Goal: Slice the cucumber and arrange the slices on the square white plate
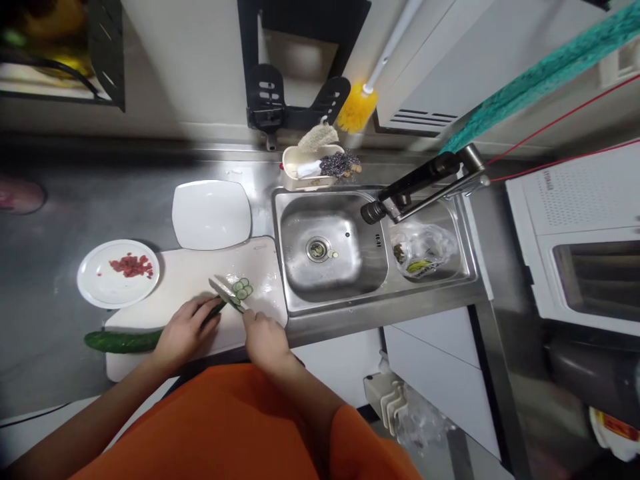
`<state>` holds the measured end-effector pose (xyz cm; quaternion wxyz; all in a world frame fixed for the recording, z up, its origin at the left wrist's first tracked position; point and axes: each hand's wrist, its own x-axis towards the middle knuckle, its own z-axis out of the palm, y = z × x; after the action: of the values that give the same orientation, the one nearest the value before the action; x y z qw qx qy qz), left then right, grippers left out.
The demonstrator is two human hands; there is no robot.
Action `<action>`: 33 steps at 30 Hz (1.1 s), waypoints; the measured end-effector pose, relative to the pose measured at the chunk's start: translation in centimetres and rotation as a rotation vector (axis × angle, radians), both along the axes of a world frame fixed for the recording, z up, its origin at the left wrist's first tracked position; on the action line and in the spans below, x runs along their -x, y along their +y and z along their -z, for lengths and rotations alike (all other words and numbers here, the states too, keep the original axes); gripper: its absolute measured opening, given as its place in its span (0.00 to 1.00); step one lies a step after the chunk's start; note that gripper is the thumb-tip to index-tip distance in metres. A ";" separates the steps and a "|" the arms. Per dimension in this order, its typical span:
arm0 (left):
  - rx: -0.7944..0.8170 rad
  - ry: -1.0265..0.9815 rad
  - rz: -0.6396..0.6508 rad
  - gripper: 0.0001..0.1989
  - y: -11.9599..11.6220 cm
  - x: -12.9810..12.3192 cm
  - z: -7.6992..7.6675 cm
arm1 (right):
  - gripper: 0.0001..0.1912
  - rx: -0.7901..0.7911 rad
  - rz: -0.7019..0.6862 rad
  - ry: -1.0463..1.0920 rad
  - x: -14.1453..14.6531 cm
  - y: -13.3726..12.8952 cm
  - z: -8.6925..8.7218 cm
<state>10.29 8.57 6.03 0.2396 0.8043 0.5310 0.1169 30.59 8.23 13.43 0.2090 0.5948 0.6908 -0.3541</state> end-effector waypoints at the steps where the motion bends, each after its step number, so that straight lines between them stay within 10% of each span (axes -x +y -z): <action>1: 0.013 0.005 0.007 0.16 -0.2 0.2 -0.1 | 0.17 -0.008 -0.012 0.005 -0.1 -0.1 0.0; 14: -0.104 0.112 -0.152 0.18 -3.1 11.3 -2.1 | 0.19 -0.145 -0.089 0.084 -1.2 -0.4 0.5; 22: -0.120 0.213 -0.153 0.17 -2.9 16.7 -0.4 | 0.19 -0.250 -0.164 0.092 -1.2 -0.2 1.5; 29: -0.247 0.052 -0.308 0.11 -1.3 9.6 -3.5 | 0.17 -0.294 -0.215 0.046 -1.2 -0.4 1.3; 33: 0.050 -0.244 -0.030 0.10 1.1 0.8 -3.9 | 0.15 -0.320 -0.265 0.033 -0.9 -0.3 0.7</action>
<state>9.49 9.65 9.89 0.3207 0.7700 0.5126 0.2039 31.50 7.95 12.69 0.1454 0.5183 0.8138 -0.2191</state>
